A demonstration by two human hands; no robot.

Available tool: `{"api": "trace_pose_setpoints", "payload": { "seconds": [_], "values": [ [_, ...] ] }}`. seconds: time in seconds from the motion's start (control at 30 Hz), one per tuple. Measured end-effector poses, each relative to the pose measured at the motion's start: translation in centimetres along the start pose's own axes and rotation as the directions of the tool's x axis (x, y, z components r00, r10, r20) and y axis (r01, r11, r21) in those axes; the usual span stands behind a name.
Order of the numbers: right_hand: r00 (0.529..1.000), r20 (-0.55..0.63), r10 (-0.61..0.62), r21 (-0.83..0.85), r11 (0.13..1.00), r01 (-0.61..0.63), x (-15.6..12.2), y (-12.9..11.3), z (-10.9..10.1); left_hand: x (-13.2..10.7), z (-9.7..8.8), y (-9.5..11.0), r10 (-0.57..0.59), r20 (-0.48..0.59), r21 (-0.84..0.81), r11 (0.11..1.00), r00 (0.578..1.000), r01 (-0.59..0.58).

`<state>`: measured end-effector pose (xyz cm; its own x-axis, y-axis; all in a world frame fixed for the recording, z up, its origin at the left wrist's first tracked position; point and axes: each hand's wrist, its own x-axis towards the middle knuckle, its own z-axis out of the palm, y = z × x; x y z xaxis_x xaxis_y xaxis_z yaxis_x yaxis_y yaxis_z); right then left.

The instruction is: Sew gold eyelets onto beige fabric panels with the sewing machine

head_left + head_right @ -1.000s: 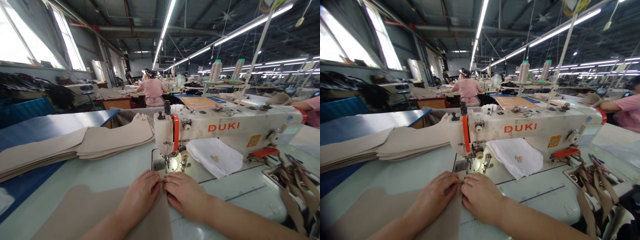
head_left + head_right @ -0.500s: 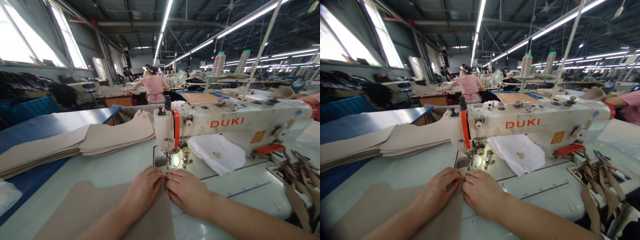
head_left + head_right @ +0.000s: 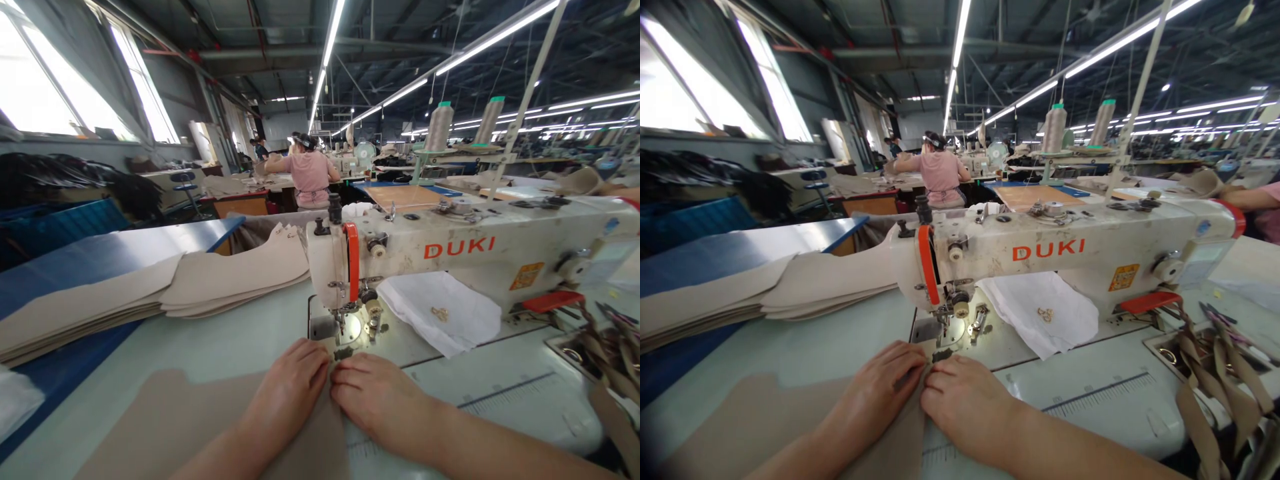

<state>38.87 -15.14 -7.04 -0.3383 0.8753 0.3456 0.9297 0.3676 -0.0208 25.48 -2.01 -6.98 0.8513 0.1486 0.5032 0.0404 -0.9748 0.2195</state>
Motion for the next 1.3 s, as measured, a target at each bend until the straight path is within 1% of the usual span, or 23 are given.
{"api": "trace_pose_setpoints", "payload": {
  "seconds": [0.1,0.37,0.53,0.6,0.73,0.87,0.97,1.13,1.3],
  "values": [
    [1.0,0.007,0.008,0.011,1.0,-0.008,0.1,0.0,-0.1,0.1,0.1,0.0,0.015,-0.011,-0.003,1.0,1.0,-0.015],
    [1.0,0.003,0.01,0.01,1.0,-0.01,-0.1,0.1,0.0,0.1,0.4,-0.3,0.019,0.01,0.015,1.0,1.0,-0.019],
    [1.0,-0.004,0.021,0.009,1.0,-0.021,-0.1,0.0,0.1,0.1,0.4,-0.2,0.0,0.024,0.011,1.0,1.0,0.0],
    [0.999,-0.004,0.034,0.013,0.999,-0.034,-0.1,0.0,0.2,0.1,0.4,-0.1,-0.005,0.019,0.007,1.0,1.0,0.005],
    [0.995,-0.016,0.1,-0.019,0.995,-0.1,0.1,-0.1,0.2,0.2,0.2,-0.1,-0.026,0.026,-0.007,1.0,0.999,0.026],
    [0.994,-0.025,0.105,-0.056,0.993,-0.107,0.4,-0.1,0.1,0.3,-0.2,0.1,-0.034,0.036,-0.034,0.999,0.999,0.035],
    [0.995,-0.004,0.101,-0.059,0.993,-0.101,0.5,-0.1,-0.1,0.2,-0.5,0.2,-0.019,0.029,-0.052,0.998,0.999,0.02],
    [0.996,0.032,0.08,-0.059,0.995,-0.078,0.7,-0.1,-0.6,-0.2,-0.8,0.3,-0.022,-0.021,-0.082,0.996,1.0,0.02],
    [0.995,0.058,0.081,-0.107,0.991,-0.075,0.8,0.6,-1.1,0.4,-0.4,0.3,-0.047,-0.022,-0.094,0.995,0.999,0.044]
  ]
}}
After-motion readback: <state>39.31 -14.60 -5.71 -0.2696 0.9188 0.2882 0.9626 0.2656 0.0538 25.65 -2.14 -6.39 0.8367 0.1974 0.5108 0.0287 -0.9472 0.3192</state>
